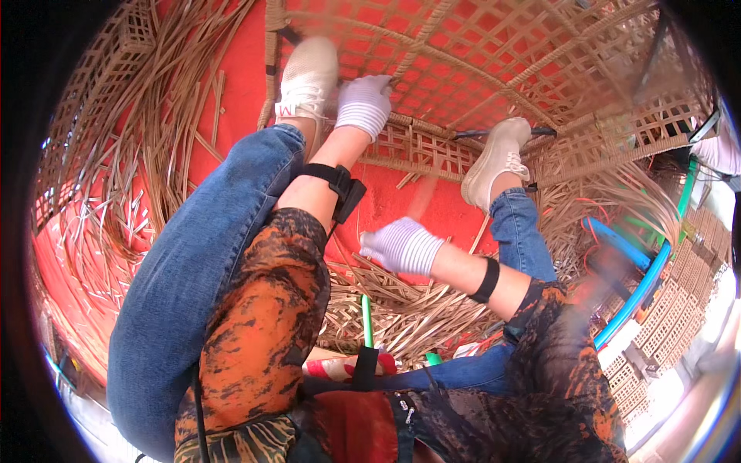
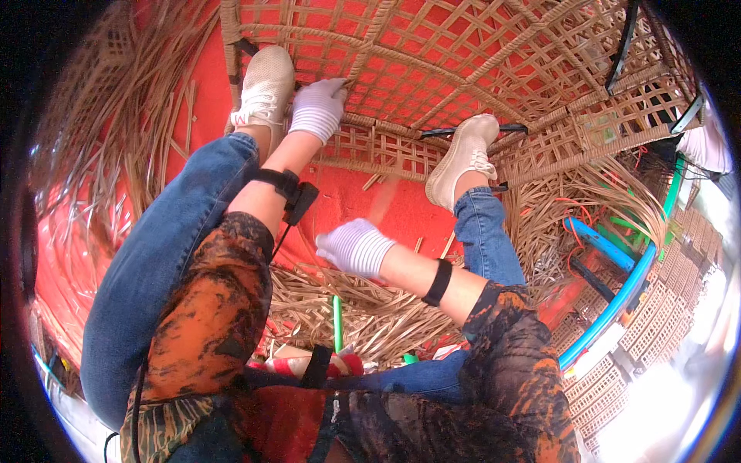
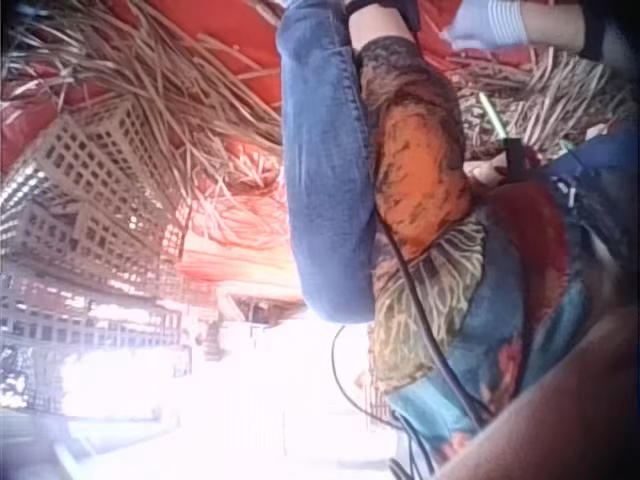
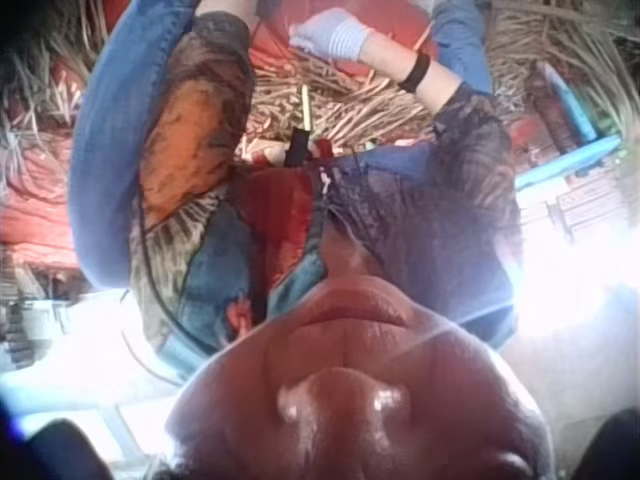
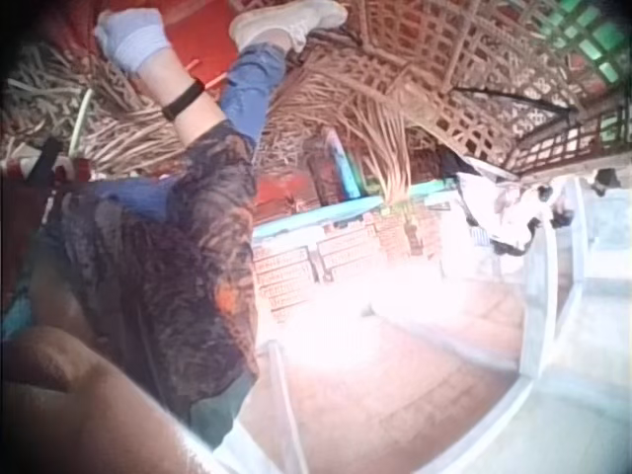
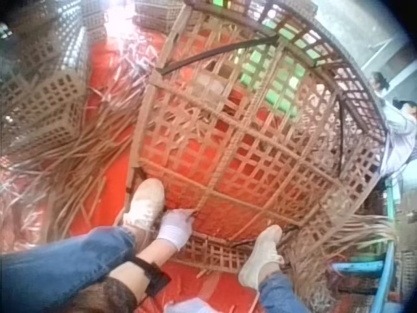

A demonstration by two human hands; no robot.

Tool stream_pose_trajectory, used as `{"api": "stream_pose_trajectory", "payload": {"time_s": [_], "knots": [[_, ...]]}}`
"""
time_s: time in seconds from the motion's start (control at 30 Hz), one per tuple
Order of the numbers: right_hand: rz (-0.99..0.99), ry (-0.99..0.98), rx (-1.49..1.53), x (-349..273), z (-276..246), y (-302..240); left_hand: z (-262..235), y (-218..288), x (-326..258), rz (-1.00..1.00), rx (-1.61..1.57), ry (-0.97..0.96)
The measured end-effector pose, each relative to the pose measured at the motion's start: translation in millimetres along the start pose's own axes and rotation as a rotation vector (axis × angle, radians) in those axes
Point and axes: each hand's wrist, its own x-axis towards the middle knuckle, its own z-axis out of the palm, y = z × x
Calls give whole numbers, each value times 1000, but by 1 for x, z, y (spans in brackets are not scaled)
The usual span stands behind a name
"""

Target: Assembling and weaving bamboo or rattan strips into basket frames using hands and a pneumatic staple gun.

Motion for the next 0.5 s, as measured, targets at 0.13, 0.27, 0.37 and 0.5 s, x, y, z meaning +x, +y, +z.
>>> {"api": "stream_pose_trajectory", "payload": {"time_s": [0.13,0.27,0.37,0.5], "knots": [[-121,686,-56,21,-22,95,30,-28,18,-168,-626,50],[168,888,670,54,-90,155,35,-37,34,-397,-1016,-109],[-3,567,935,74,-122,164,32,-41,41,-541,-1066,-223],[180,585,367,81,-128,165,46,-46,63,-625,-775,-242]]}}
